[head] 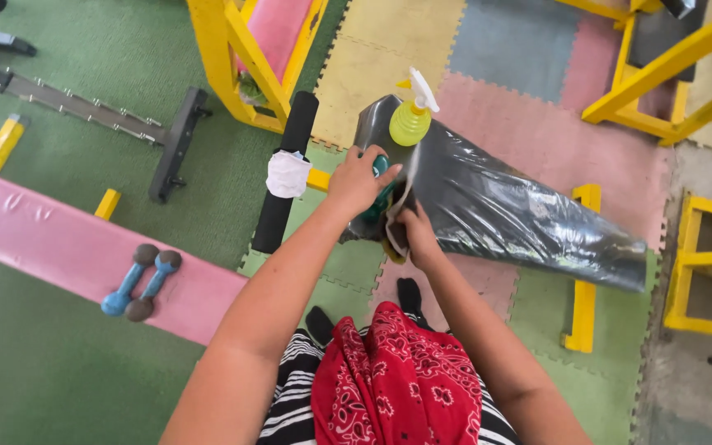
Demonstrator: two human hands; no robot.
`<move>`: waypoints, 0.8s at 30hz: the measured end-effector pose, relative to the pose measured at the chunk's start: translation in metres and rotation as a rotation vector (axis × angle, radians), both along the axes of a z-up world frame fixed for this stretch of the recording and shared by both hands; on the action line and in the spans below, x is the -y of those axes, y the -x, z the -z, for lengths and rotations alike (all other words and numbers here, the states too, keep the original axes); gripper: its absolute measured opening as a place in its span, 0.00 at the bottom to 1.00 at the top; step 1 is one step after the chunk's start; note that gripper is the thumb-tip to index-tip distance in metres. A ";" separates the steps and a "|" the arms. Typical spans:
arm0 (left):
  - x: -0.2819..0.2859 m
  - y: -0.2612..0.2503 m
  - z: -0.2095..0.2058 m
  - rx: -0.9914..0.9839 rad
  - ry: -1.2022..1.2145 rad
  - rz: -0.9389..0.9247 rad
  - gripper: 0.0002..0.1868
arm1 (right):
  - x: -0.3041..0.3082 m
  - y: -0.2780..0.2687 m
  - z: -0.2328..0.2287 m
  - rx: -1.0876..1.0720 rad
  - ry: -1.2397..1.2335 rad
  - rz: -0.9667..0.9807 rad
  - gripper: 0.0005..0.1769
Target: Selecting a dumbbell from a rack, cleaning it using a spray bottle and a cloth, and returning it.
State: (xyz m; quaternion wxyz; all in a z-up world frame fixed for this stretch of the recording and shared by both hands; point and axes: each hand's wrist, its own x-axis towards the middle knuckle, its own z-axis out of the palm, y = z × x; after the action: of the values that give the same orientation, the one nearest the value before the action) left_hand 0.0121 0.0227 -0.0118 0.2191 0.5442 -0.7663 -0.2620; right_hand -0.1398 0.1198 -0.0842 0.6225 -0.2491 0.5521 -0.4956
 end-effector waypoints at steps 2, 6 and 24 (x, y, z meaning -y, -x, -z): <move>-0.007 0.000 -0.005 0.001 0.000 -0.032 0.26 | 0.010 -0.006 -0.022 0.000 0.061 -0.063 0.30; -0.012 -0.001 -0.015 -0.029 0.017 -0.120 0.22 | 0.036 0.002 0.041 -0.204 0.209 -0.308 0.26; -0.039 -0.003 -0.008 -0.081 0.031 -0.290 0.16 | 0.107 0.062 -0.017 -1.745 0.482 -0.792 0.57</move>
State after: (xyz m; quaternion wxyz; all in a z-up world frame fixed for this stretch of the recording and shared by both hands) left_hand 0.0152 0.0614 -0.0038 0.2936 0.6346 -0.6743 -0.2375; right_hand -0.2017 0.0128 -0.0672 0.0506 -0.8140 0.5786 0.0069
